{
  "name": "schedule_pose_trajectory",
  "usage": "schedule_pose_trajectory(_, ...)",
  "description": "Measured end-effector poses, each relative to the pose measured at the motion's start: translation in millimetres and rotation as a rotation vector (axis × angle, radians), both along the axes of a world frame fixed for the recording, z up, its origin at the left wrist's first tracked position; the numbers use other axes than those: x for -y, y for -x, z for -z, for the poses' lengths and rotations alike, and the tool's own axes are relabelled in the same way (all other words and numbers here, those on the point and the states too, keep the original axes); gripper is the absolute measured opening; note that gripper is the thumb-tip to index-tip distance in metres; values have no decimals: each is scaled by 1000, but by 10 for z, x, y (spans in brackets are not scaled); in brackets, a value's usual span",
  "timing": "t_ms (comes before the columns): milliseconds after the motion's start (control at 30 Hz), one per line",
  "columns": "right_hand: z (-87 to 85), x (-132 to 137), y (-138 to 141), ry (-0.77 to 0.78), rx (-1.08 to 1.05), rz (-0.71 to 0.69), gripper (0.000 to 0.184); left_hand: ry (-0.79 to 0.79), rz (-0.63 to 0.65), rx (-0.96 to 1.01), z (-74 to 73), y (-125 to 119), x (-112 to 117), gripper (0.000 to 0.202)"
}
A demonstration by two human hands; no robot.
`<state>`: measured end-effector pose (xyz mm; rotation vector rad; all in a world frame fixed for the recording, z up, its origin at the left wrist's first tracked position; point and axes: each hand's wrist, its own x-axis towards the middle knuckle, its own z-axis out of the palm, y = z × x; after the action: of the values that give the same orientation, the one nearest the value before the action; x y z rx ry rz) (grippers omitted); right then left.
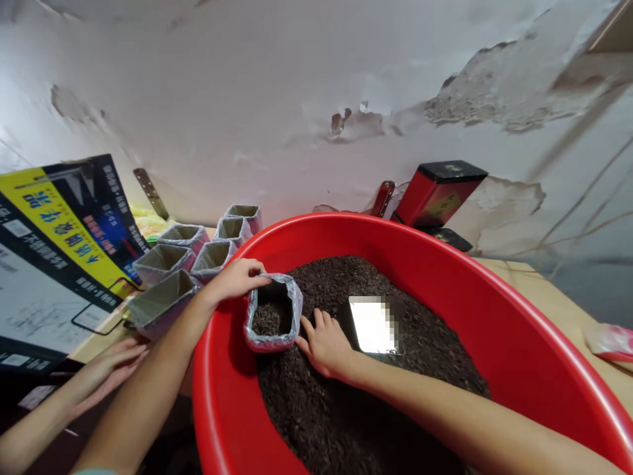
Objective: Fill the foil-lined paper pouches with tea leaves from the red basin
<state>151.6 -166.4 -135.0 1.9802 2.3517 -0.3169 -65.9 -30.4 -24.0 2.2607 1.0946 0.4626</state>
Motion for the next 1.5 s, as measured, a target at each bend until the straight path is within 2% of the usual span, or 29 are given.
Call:
schedule_pose_trajectory(167,-54,178,128,36,7,17,57,-2,8,-9,3,2,-3,17)
schedule_pose_trajectory(333,-32,155,70,71,-61,-7,46,-6,-1,-16,6,-6,-3,18)
schedule_pose_trajectory(533,-36,-3,-32,147,-409,115,28,-19,-3,-31,-28,-17,14,15)
schedule_pose_trajectory(633,-89,-101,-85,126,-564,194,33,-24,2,-47,-47,-21,24,15)
schedule_pose_trajectory(767,-269,-208,-137,39,-786,348,53,-22,6,-40,-46,-33,24,15)
schedule_pose_trajectory(867,-544,-274,-103,-112,-1098,486,60,-18,-1,-32,-30,-47,20,13)
schedule_pose_trajectory(933,-778,-325,-18,-266,-1360,525,60,-8,2,-29,-17,-51,15,11)
schedule_pose_trajectory(1033,-1088,-411,195,-497,-1576,438,53,-11,12,-25,0,-47,7,10)
schedule_pose_trajectory(1133,-1218,-499,438,-637,-1652,314,48,-14,8,-14,10,-39,4,10)
schedule_pose_trajectory(1200,-1195,-559,564,-693,-1637,239,44,4,11,-6,11,-36,6,13)
schedule_pose_trajectory(1333,-1044,-648,665,-780,-1469,92,37,39,11,12,2,-40,21,15)
schedule_pose_trajectory(1500,-970,-648,627,-701,-1445,-115,33,13,9,41,22,-45,28,14)
